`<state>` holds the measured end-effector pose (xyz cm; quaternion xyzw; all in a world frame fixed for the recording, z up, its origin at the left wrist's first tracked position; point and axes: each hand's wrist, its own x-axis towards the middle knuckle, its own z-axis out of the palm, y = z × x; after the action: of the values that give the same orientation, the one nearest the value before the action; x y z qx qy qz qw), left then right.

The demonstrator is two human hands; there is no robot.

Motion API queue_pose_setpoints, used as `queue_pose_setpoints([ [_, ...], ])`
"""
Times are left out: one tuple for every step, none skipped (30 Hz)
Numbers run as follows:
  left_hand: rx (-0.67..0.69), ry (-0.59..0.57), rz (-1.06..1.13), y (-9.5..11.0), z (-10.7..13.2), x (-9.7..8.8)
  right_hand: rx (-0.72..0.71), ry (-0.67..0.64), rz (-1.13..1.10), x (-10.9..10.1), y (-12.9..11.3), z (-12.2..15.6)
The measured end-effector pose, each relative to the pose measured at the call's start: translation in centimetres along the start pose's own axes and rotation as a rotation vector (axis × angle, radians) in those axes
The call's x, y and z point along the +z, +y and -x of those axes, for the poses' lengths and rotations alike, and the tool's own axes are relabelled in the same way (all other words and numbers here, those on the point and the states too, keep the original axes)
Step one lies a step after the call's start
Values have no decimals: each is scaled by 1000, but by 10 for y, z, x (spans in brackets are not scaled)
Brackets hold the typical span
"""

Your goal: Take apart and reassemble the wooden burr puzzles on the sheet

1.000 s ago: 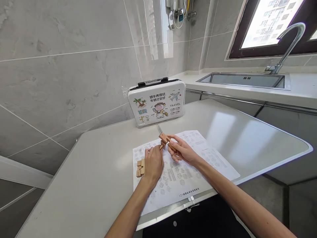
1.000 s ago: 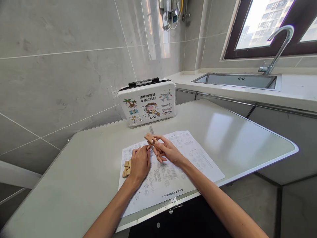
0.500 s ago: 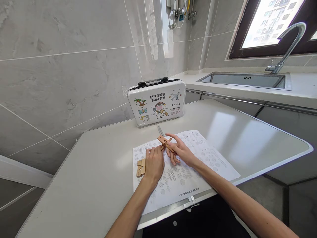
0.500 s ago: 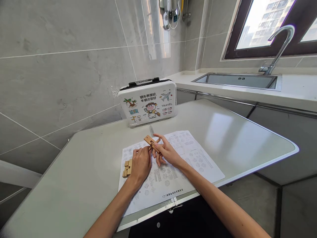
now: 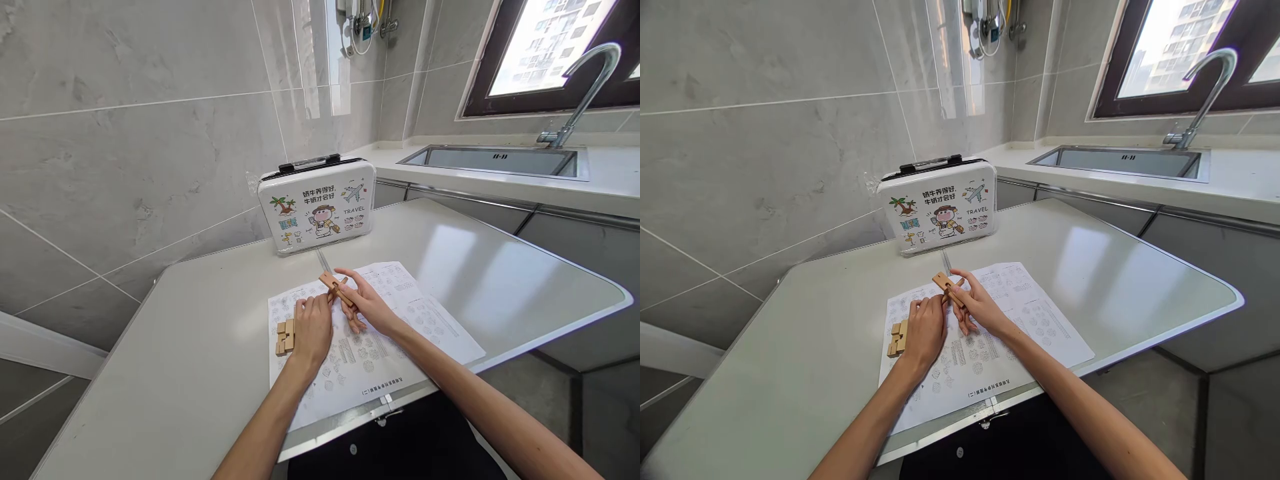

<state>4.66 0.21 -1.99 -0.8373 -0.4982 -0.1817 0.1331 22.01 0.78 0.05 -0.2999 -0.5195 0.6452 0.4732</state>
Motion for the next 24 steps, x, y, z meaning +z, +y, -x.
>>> queue_pose_setpoints([
  [0, 0, 3, 0, 0, 0, -1, 1, 4, 0, 0, 0],
  [1, -1, 6, 1, 0, 0, -2, 5, 8, 0, -1, 0],
  [3, -2, 10, 1, -1, 0, -3, 9, 13, 1, -1, 0],
  [5, -2, 13, 1, -1, -1, -3, 14, 17, 1, -1, 0],
  [6, 0, 15, 2, -1, -1, -4, 19, 20, 1, -1, -1],
  [4, 2, 17, 2, -1, -1, -4, 23, 22, 1, -1, -1],
  [0, 4, 20, 3, -1, -1, -3, 25, 24, 0, -1, -1],
  [-6, 6, 25, 3, -1, -1, -2, 27, 26, 0, 0, -1],
  [-11, 7, 30, 3, -1, -1, 0, 27, 29, 0, 1, -2],
  [-17, 8, 36, 3, -1, -1, 3, 27, 33, 0, 1, -2],
  [-21, 10, 42, 3, -1, -1, 5, 26, 39, 0, 2, -2],
  [-25, 14, 49, 3, -1, -1, 7, 25, 47, 0, 2, -2],
  [-28, 18, 55, 3, -1, -1, 8, 26, 58, 0, 3, -3],
  [-32, 23, 60, 2, 0, 0, 6, 27, 70, 0, 3, -3],
  [-38, 26, 64, 2, 0, 0, 3, 32, 81, 1, 2, -3],
  [-46, 27, 68, 2, 0, 0, 1, 38, 89, 1, 2, -3],
  [-55, 26, 70, 2, 0, 0, 2, 45, 94, 2, 2, -3],
  [-66, 24, 72, 1, 0, 0, 3, 51, 96, 2, 2, -3],
  [-76, 21, 75, 1, 0, 0, 4, 55, 99, 2, 2, -3],
  [-82, 19, 78, 1, 0, -1, 4, 57, 104, 2, 2, -3],
  [-86, 18, 81, 1, 0, -1, 4, 58, 114, 2, 3, -3],
  [-89, 19, 84, 1, 0, -1, 3, 57, 127, 2, 4, -3],
  [-91, 21, 86, 1, -1, -1, 2, 57, 142, 2, 6, -4],
  [-93, 23, 87, 1, -1, -1, 4, 59, 154, 2, 8, -4],
])
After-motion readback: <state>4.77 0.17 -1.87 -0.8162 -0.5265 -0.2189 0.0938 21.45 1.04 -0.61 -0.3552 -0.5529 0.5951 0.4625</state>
